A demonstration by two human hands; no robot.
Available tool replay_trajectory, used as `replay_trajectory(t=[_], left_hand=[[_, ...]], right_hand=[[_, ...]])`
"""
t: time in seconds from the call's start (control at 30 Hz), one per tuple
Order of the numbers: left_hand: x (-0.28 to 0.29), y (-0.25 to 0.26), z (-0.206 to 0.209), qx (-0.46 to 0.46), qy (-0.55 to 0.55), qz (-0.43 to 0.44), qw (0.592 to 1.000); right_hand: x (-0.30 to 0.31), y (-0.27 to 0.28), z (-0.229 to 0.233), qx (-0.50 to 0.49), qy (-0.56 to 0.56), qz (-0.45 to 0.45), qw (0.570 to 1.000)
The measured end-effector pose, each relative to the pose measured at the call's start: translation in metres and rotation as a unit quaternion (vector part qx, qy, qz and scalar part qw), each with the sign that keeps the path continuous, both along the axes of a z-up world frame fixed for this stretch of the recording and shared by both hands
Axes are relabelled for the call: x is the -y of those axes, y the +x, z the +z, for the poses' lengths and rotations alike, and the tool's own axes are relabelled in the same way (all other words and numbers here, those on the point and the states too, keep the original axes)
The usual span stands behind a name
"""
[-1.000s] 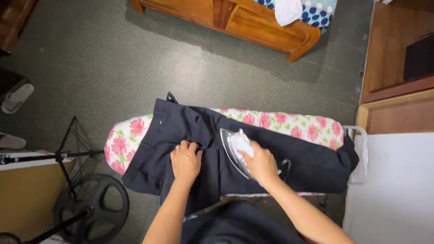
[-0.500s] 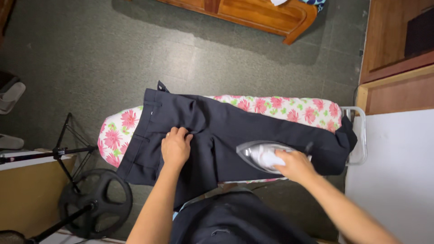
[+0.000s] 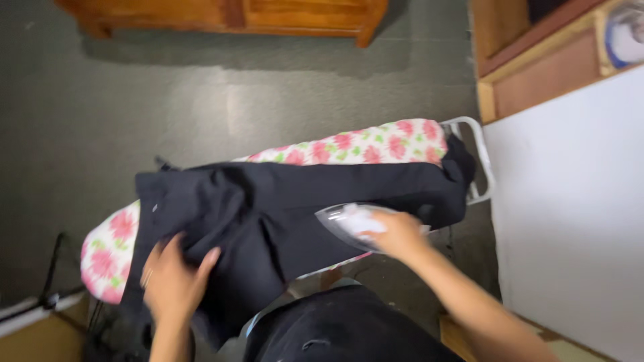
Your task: The person irons a pair of dark trousers on a floral-patterned ironing board. They use a white electric iron to smooth the fabric, repeatedly adjusting the garment's position and flipping it to treat different sections, including the legs and waist area.
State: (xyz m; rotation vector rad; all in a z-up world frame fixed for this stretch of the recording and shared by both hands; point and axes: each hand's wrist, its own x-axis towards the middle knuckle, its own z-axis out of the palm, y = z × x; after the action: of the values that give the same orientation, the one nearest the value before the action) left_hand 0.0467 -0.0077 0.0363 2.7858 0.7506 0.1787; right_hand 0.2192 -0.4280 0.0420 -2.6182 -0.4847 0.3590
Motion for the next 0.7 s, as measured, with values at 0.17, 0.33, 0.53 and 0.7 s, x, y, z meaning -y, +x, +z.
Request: replay_trajectory(t=[0.17,0.33,0.53,0.7], left_hand=[[0.004,-0.063,-0.064,-0.312,-0.024,0.13,0.941],[0.046,0.025,-0.004,-0.079,-0.508,0.095,0.852],[0.061,0.095,0.044,0.043,-0.314,0.035,0.948],[0.011,0.062,-0.011,0.065,-0.11,0.35,0.928]], right_hand=[[0.166,0.029,0.011,0.019,0.009,-0.292,0.956],[0.279,0.075,-0.01,0.108,-0.117,-0.364,0.918],[0.31,0.08,-0.016,0.069,0.049,-0.416,0.905],[0.284,0.071,-0.017,0.056,0.035,-0.427,0.902]])
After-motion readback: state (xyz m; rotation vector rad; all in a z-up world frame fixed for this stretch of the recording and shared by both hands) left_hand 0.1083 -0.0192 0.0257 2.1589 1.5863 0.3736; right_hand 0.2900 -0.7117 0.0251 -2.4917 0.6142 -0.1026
